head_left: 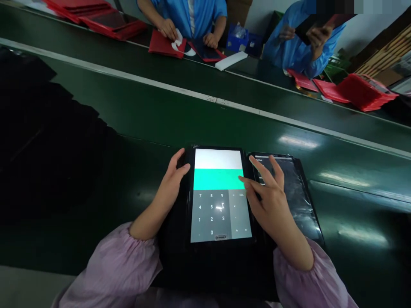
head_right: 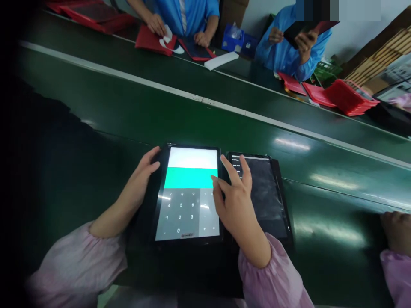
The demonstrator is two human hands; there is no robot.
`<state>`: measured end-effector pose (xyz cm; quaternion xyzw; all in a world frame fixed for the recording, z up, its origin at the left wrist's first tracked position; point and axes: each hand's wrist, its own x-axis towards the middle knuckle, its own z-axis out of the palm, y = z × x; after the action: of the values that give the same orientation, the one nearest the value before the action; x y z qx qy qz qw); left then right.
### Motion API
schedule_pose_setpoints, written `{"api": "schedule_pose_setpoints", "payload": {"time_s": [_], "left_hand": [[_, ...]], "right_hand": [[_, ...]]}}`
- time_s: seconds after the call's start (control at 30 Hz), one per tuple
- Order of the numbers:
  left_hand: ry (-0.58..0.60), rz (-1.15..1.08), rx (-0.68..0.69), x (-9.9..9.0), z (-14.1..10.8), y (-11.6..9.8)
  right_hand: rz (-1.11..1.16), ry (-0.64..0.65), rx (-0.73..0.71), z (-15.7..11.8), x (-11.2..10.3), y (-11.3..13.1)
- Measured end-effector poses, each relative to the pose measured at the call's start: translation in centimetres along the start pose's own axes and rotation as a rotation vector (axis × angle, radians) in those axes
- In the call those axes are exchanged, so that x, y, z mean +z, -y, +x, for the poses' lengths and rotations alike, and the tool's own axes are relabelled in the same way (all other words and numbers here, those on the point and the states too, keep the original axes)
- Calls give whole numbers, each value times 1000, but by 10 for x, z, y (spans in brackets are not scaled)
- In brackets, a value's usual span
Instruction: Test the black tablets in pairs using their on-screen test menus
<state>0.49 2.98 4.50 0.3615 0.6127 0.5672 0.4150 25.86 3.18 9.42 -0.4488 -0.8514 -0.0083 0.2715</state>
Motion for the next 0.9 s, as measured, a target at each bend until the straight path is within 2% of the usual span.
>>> {"api": "schedule_pose_setpoints", "payload": {"time_s": [0.1, 0.23, 0.37, 0.43, 0.57, 0.67, 0.77, 0.9], "left_hand": [[91, 10, -22, -3, -5, 0], [218, 102, 82, -11, -4, 3], [324, 184, 112, -19, 1, 4], [372, 252, 106, -23, 3, 4], [445, 351, 141, -30, 5, 4], [476, 389, 173, -33, 5, 5], [467, 415, 187, -33, 4, 7], [432, 393, 174, -31, 2, 7]], "right_hand": [[-6, -15, -11, -3, 2, 1], [-40, 62, -54, -4, 5, 8], [-57, 14, 5, -4, 3, 9], [-17, 19, -37, -4, 0, 13], [94, 174, -207, -4, -3, 29], [103, 241, -224, -3, -3, 36], [107, 177, -187, -3, -5, 30], [44, -65, -30, -4, -4, 11]]}}
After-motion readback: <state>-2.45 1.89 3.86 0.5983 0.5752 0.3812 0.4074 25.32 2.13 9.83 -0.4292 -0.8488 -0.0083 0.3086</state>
